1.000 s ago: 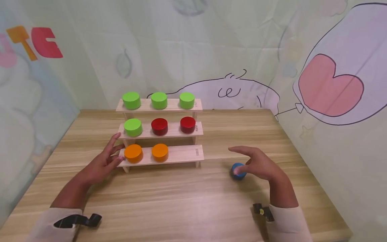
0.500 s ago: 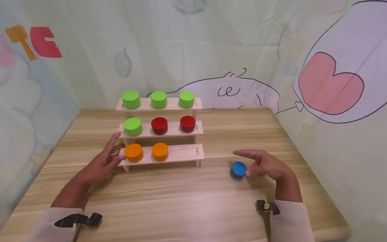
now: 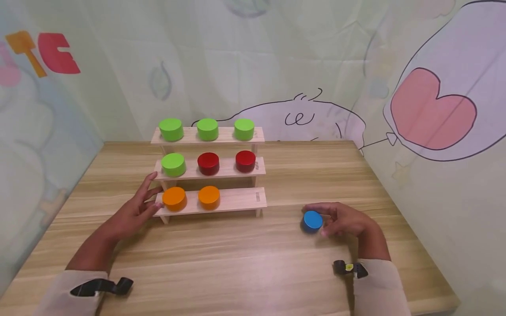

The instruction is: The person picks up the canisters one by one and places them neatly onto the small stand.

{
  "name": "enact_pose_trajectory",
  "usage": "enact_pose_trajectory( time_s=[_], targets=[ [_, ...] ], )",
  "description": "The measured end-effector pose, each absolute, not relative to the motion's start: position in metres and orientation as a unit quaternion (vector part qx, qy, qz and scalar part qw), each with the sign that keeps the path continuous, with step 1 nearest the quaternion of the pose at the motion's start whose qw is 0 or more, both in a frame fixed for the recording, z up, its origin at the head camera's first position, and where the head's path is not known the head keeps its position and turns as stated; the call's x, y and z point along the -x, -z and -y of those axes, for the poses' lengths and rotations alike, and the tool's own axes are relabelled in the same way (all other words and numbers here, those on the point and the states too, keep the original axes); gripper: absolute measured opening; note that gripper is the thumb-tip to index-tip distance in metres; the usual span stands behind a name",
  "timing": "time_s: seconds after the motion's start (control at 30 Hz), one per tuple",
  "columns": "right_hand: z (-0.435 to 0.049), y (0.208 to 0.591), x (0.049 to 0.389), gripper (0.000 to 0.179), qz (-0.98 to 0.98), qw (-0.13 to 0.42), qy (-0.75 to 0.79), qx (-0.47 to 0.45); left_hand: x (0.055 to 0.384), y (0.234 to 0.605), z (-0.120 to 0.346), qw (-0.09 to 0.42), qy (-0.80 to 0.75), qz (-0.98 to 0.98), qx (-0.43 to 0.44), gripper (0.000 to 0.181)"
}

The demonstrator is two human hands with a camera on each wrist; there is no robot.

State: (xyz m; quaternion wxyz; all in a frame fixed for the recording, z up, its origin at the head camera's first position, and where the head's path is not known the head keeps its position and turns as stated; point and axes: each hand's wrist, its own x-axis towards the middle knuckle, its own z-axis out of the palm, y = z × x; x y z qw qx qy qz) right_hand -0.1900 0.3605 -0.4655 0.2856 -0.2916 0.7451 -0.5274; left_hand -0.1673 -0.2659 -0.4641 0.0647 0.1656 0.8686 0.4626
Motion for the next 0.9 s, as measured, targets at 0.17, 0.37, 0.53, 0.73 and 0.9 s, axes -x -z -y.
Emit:
enact_pose_trajectory(
  time_s=[0.17,0.37,0.53,0.73,0.9],
  targets=[
    [-0.3605,0.4722,0.1923,0.074,-0.746,0.288,0.531,0.281,0.1674,0.4637,0.2654,0.061,-0.46,-0.869,-0.171,0.097],
    [-0.3592,0.4745,0.1936,0.07,-0.752,0.28,0.53,0.273,0.1674,0.4642,0.2658,0.061,-0.462,-0.868,-0.172,0.097],
    [-0.3586,0.4744,0.1934,0.067,-0.764,0.276,0.52,0.265,0.1665,0.4645,0.2657,0.063,-0.464,-0.867,-0.17,0.097],
    [-0.3585,0.4749,0.1936,0.064,-0.778,0.269,0.506,0.258,0.1661,0.4639,0.2658,0.063,-0.467,-0.865,-0.169,0.097],
    [-0.359,0.4758,0.1943,0.062,-0.773,0.265,0.511,0.266,0.1662,0.4638,0.2659,0.062,-0.468,-0.865,-0.171,0.096]
  ],
)
